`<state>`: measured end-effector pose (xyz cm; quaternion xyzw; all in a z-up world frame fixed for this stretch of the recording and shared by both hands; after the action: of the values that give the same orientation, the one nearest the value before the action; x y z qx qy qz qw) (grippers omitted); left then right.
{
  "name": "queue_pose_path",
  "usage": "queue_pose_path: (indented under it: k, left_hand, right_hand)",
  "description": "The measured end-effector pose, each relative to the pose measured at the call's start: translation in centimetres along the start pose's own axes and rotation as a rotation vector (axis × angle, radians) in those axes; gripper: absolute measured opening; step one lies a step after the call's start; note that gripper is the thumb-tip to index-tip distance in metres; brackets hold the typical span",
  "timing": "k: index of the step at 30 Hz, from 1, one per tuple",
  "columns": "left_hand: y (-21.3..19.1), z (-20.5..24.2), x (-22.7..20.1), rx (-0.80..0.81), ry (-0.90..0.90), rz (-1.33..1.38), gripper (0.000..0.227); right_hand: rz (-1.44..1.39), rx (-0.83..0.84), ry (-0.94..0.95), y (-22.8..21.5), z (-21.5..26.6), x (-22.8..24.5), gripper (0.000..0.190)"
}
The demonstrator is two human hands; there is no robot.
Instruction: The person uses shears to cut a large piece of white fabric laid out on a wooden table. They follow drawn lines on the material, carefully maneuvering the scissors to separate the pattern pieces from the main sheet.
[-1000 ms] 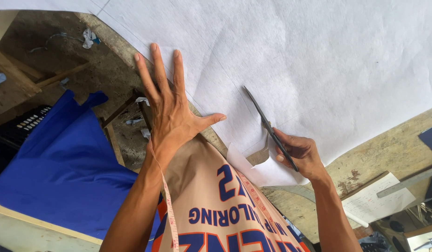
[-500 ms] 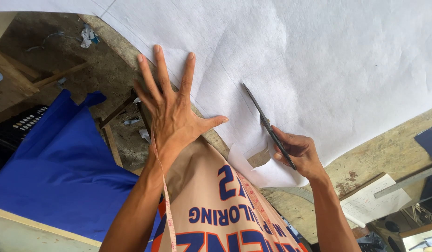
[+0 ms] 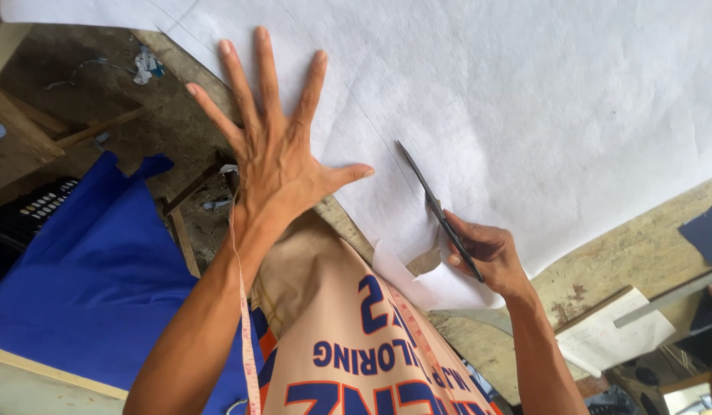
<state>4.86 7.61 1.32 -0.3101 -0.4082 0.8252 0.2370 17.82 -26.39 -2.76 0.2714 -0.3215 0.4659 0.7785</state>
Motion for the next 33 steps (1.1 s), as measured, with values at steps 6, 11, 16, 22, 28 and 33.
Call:
queue_pose_path:
  k: [6,11,16,22,28,33]
  left_hand:
    - [-0.6,0.0,-0.4,0.022,-0.006,-0.002,0.144]
    - [-0.9,-0.2,-0.4,0.017,-0.011,0.025,0.144]
    - [-0.6,-0.4,-0.3,0.004,-0.015,0.048,0.146]
    - [-0.4,-0.6,0.0,-0.011,-0.029,0.069,0.145]
    - [-0.9,-0.6,0.1,0.051,-0.038,0.042,0.141]
    - [-1.3,-0.6,0.0,0.072,-0.011,0.013,0.140]
  right_hand:
    - [-0.081,0.050,-0.064,0.7,-0.5,1.1,0.061]
    - [-0.039,0.035,-0.048,0.5,-0.9,1.0,0.062]
    - [0.032,0.021,-0.054,0.3,-1.1,1.0,0.063]
    - [0.014,0.020,-0.036,0.5,-1.9,1.8,0.063]
    - [0.036,0.045,-0.069,0.6,-2.8,2.7,0.065]
    - [0.011,0.049,-0.056,0.7,-3.4,2.9,0.066]
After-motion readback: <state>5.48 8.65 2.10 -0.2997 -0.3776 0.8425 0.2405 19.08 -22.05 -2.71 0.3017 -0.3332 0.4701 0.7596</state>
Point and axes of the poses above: each hand's wrist, its own z-axis away from the middle knuckle, its own y-axis out of the palm, x = y × z, the point moved 3 cm from there along -z, towards the middle knuckle, and after that the axes turned 6 degrees about z, right-handed, at the moved point
